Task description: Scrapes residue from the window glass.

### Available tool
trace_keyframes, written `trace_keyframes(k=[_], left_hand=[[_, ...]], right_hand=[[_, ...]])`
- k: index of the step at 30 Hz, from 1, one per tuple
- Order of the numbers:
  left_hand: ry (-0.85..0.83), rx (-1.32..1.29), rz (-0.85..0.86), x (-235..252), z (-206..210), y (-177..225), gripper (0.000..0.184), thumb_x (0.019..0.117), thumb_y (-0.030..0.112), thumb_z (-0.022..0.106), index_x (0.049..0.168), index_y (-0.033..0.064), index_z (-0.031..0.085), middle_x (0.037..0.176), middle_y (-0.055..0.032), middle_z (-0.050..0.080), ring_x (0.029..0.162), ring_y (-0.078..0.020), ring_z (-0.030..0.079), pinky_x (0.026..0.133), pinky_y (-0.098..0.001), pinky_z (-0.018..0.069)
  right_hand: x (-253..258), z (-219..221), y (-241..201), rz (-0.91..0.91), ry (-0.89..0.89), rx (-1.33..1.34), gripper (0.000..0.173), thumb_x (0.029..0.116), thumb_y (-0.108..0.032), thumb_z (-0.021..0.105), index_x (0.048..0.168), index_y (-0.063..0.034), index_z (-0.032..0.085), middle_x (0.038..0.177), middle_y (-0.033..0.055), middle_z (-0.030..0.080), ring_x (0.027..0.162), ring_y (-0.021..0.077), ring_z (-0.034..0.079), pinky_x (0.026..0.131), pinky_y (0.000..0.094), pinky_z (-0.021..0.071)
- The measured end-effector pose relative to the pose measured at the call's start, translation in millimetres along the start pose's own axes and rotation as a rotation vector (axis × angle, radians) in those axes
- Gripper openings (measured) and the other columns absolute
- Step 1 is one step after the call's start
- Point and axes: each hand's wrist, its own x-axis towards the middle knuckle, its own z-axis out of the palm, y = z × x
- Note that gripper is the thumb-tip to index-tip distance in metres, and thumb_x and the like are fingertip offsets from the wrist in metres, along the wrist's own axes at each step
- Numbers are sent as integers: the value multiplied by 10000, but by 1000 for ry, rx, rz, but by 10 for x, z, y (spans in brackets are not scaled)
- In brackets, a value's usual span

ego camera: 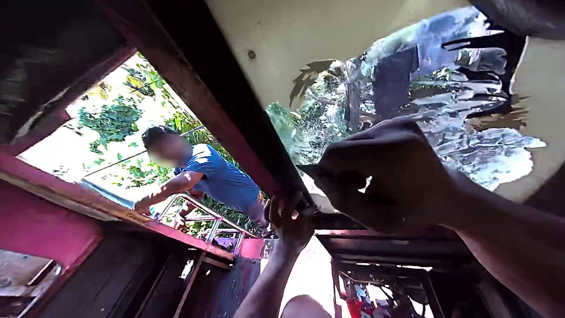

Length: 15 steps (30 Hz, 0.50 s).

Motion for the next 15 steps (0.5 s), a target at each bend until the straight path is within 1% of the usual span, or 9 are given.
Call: trace_keyframes(k=[1,3,5,7,8,10,11,13,15], left_hand=[[-26,-2,-20,-110,-20,36,104,1019,324,587,945,282,646,1359,38,565,1441,-207,341,1220,-474,140],[-53,-11,-66,-259,-45,115,133,1022,374,589,938,307,668,1340,25,576,1433,-209,357,1217,-467,161],[-72,-27,-99,-295,-97,206,171,1034,432,556,977,326,677,1341,70,552,1446,-161,321,1220,-420,158],[-98,-53,-99,-266,-161,257,224,1047,454,503,1021,322,682,1261,99,571,1383,-115,369,1196,-367,186],[-108,-86,-102,-253,-193,276,225,1049,438,511,1010,307,690,1183,105,603,1308,-96,433,1162,-335,235],[-129,-177,-119,-199,-244,278,182,1025,367,595,966,259,729,1017,79,665,1114,-93,562,1055,-291,378],[-146,-219,-120,-146,-260,266,148,1009,332,631,956,248,741,979,67,683,1049,-95,596,1005,-284,427],[-177,-317,-110,-37,-297,263,95,991,288,666,949,245,738,952,67,692,979,-82,628,930,-262,493],[-192,-426,-84,129,-313,263,60,975,250,688,934,226,724,951,68,694,957,-74,637,891,-243,521]], right_hand=[[-40,-14,16,22,-6,-9,126,819,-122,627,695,-105,612,555,-71,493,471,-31,443,413,152,334],[-104,-39,50,60,-11,4,142,819,-109,630,679,-106,609,541,-75,482,451,-31,418,393,161,310],[-155,-45,83,78,-38,6,161,832,-114,613,672,-117,599,531,-82,467,440,-28,396,384,173,293],[-186,-34,116,83,-80,-10,165,832,-120,612,667,-126,595,531,-85,464,438,-22,398,380,180,294],[-202,-31,126,91,-104,-22,165,830,-120,616,667,-130,600,533,-86,467,439,-17,405,378,187,301],[-223,-41,144,116,-155,-66,166,836,-141,617,670,-151,611,541,-97,476,447,-15,422,382,198,316],[-215,-61,160,123,-168,-104,161,839,-156,613,678,-162,618,549,-103,487,455,-18,434,388,197,329],[-201,-128,179,129,-156,-158,159,867,-174,604,712,-168,637,587,-107,517,481,-31,440,405,176,341],[-168,-224,174,126,-100,-227,173,913,-200,585,769,-161,673,639,-92,553,519,-23,460,441,165,361]])
